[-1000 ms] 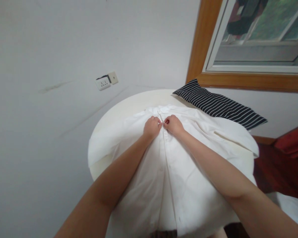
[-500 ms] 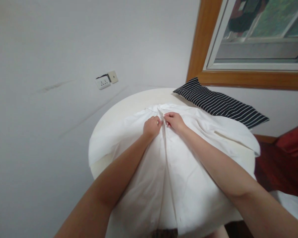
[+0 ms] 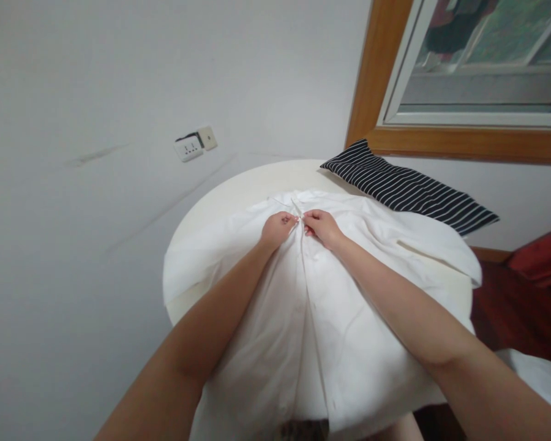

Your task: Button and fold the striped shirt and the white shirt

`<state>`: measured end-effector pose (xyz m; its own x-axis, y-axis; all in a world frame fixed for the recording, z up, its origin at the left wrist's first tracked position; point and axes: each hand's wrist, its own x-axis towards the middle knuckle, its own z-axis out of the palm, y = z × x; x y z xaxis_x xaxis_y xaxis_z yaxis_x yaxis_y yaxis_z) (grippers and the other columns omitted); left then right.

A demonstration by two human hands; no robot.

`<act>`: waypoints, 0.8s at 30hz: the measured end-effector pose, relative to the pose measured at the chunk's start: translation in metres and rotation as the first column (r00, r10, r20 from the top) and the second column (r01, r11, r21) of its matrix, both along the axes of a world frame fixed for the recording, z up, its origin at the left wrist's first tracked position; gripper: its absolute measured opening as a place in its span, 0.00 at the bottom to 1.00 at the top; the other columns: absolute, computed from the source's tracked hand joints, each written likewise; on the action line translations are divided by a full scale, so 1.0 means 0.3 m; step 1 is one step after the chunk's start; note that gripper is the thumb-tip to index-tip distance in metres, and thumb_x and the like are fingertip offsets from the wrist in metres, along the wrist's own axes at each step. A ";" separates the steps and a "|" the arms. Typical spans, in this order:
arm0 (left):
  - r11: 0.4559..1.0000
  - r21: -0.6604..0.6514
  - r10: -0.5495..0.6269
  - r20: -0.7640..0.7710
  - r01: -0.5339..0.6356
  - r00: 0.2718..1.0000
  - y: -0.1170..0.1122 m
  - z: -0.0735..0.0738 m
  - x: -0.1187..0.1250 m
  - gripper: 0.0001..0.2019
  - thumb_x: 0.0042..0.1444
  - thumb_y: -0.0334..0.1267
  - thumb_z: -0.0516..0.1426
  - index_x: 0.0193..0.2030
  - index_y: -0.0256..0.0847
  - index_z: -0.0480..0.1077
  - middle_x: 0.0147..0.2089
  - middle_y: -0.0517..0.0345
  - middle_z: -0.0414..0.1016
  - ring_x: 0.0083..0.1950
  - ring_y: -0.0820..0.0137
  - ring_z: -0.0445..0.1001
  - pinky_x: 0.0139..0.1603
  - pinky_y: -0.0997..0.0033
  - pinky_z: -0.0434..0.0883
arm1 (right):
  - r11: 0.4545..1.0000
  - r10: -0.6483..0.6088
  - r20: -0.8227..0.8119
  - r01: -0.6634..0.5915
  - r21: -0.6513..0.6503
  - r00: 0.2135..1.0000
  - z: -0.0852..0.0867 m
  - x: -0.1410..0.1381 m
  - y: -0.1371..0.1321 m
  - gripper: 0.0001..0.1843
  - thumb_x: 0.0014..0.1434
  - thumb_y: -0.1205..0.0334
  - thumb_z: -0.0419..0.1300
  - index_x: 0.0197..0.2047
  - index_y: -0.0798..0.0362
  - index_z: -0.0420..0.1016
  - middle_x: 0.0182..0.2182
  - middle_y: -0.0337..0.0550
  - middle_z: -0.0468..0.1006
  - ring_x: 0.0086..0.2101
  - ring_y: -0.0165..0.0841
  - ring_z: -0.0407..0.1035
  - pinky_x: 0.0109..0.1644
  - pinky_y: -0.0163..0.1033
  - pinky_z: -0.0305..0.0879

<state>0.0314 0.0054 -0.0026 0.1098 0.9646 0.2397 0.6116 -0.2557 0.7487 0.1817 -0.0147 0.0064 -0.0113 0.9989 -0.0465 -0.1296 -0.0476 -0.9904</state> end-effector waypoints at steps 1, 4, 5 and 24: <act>1.000 0.002 -0.004 -0.001 0.004 1.000 0.001 -0.002 0.000 0.10 0.56 0.43 0.56 0.35 0.39 0.75 0.35 0.56 0.80 0.38 0.68 0.76 0.40 0.71 0.71 | 1.000 -0.001 -0.001 0.001 -0.005 1.000 0.001 0.000 0.000 0.03 0.52 0.73 0.59 0.30 0.56 0.71 0.18 0.33 0.71 0.18 0.23 0.66 0.21 0.26 0.66; 1.000 0.016 -0.012 -0.017 0.012 1.000 0.004 -0.007 0.001 0.10 0.57 0.42 0.56 0.35 0.38 0.75 0.35 0.55 0.80 0.37 0.68 0.76 0.40 0.70 0.71 | 1.000 0.005 -0.011 -0.005 -0.017 1.000 0.005 0.002 0.000 0.04 0.52 0.75 0.59 0.29 0.57 0.71 0.18 0.34 0.71 0.19 0.23 0.67 0.22 0.26 0.67; 1.000 0.022 -0.016 -0.021 0.016 1.000 0.006 -0.009 0.001 0.10 0.57 0.41 0.56 0.35 0.38 0.75 0.36 0.55 0.80 0.38 0.68 0.76 0.41 0.70 0.72 | 1.000 0.008 -0.012 -0.008 -0.021 1.000 0.007 0.003 0.000 0.05 0.52 0.75 0.59 0.29 0.57 0.71 0.18 0.34 0.72 0.19 0.23 0.67 0.22 0.26 0.68; 0.993 0.114 0.038 -0.243 -0.010 0.969 -0.025 -0.001 0.017 0.08 0.57 0.35 0.55 0.40 0.40 0.75 0.40 0.54 0.78 0.42 0.67 0.74 0.47 0.68 0.71 | 0.993 0.101 0.085 -0.105 0.045 0.991 0.003 0.018 -0.008 0.04 0.52 0.73 0.60 0.31 0.56 0.72 0.20 0.34 0.73 0.21 0.25 0.69 0.23 0.28 0.70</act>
